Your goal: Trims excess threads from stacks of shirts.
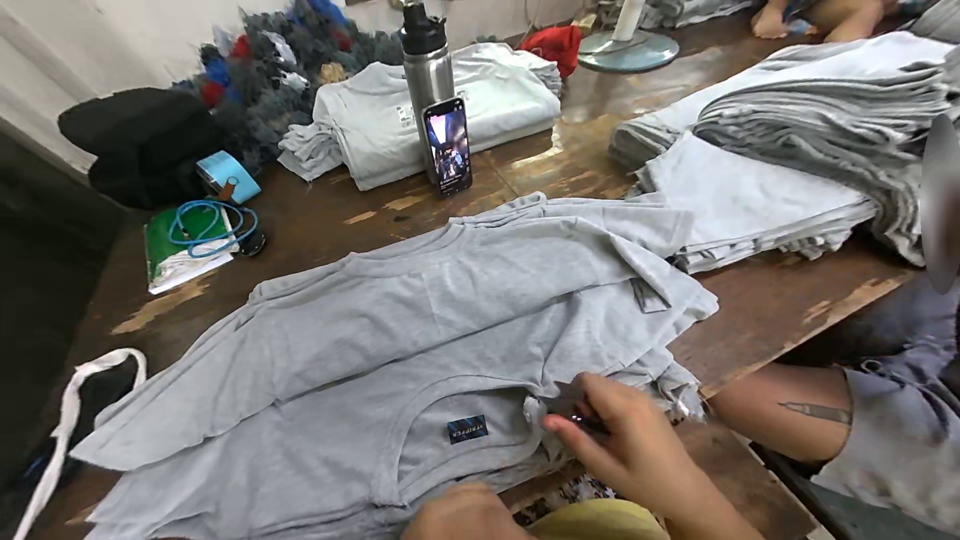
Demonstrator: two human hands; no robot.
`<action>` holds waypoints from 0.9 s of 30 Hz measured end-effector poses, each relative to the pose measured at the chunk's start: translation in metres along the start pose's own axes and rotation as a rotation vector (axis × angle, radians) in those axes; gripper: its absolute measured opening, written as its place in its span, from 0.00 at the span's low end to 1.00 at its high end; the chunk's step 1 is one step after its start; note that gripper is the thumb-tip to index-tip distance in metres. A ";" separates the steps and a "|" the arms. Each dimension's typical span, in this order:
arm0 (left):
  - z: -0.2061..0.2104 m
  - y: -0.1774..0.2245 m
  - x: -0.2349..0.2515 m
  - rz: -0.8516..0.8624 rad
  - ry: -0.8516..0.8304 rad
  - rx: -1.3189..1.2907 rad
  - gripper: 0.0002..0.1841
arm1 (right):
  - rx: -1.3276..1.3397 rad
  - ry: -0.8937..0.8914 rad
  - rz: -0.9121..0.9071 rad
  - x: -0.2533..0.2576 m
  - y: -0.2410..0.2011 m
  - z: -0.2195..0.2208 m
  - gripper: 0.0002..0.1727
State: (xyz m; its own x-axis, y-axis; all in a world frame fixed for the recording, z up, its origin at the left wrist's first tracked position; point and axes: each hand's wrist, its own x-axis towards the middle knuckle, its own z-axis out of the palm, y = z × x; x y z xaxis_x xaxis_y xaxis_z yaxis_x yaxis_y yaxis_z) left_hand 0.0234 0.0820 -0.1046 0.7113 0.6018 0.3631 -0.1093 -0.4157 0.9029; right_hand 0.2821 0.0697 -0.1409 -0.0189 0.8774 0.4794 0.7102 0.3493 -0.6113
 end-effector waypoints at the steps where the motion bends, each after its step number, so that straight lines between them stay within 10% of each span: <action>1: 0.003 0.002 0.001 -0.019 0.100 0.080 0.12 | 0.002 0.000 -0.011 0.001 -0.003 0.007 0.26; 7: -0.014 -0.012 -0.014 -0.441 0.474 1.000 0.20 | 0.071 -0.013 -0.108 0.002 -0.006 0.028 0.09; 11: -0.022 -0.005 -0.033 -0.578 0.500 0.989 0.21 | 0.128 0.064 -0.165 -0.002 -0.007 0.016 0.06; 27: 0.061 -0.044 0.039 -0.064 0.550 0.193 0.10 | 0.789 0.075 0.000 -0.016 0.004 0.031 0.09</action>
State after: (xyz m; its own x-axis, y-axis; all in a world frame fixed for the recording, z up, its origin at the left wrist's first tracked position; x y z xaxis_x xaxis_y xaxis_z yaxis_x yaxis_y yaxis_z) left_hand 0.0984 0.0822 -0.1441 0.2421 0.8738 0.4217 0.0872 -0.4524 0.8875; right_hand 0.2630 0.0676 -0.1704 0.0486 0.8629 0.5031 0.0010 0.5037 -0.8639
